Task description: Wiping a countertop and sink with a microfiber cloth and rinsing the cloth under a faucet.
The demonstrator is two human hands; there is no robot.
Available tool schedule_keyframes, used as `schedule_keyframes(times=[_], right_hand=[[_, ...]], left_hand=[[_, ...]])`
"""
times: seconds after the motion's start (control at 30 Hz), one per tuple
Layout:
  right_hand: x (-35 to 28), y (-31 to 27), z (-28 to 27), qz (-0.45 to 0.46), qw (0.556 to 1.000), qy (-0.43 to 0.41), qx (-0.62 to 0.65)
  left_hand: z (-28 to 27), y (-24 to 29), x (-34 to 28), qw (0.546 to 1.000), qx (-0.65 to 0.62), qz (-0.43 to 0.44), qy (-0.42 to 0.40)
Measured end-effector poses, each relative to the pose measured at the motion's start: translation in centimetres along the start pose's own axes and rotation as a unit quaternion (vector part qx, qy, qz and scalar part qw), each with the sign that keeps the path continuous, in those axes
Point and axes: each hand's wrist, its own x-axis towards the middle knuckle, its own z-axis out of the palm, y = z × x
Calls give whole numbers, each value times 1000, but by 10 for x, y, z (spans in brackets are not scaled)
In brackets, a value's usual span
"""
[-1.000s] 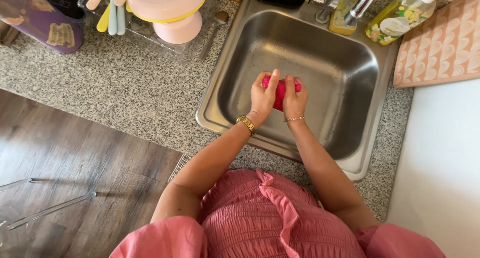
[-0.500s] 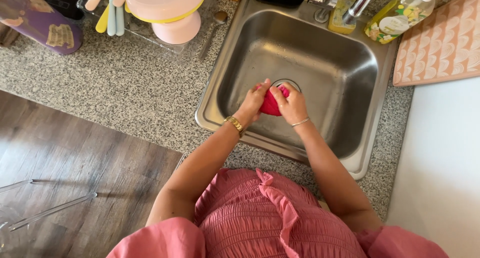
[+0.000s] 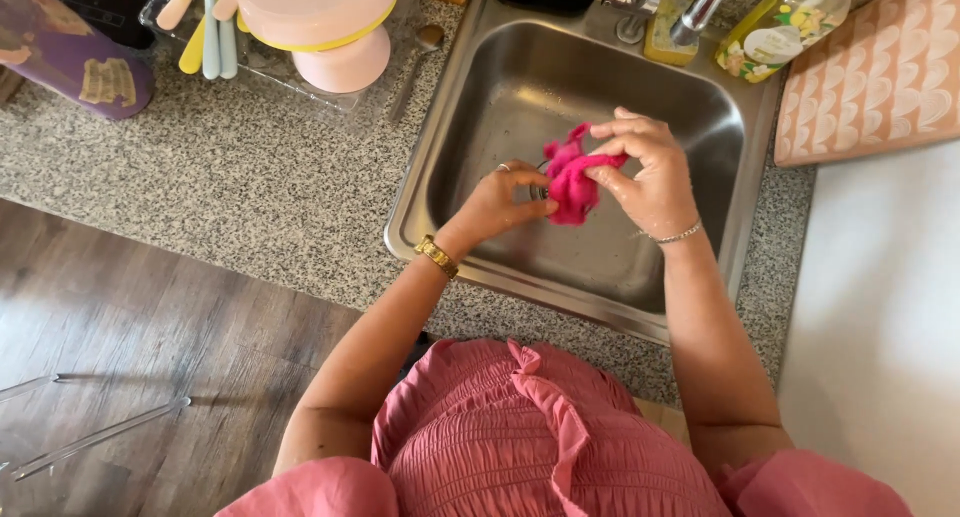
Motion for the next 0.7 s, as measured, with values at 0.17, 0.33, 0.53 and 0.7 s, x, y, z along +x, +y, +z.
schedule_keyframes(times=[0.17, 0.33, 0.53, 0.7], right_hand=[[7, -5, -26, 48, 998, 26, 32], [5, -9, -60, 59, 997, 53, 11], [-7, -30, -91, 124, 992, -41, 1], [-25, -27, -97, 161, 987, -4, 24]], left_hand=[[4, 28, 12, 998, 49, 15, 40], [-19, 66, 21, 996, -30, 2, 80], [-48, 125, 19, 998, 17, -19, 63], [-52, 121, 11, 972, 233, 25, -35]])
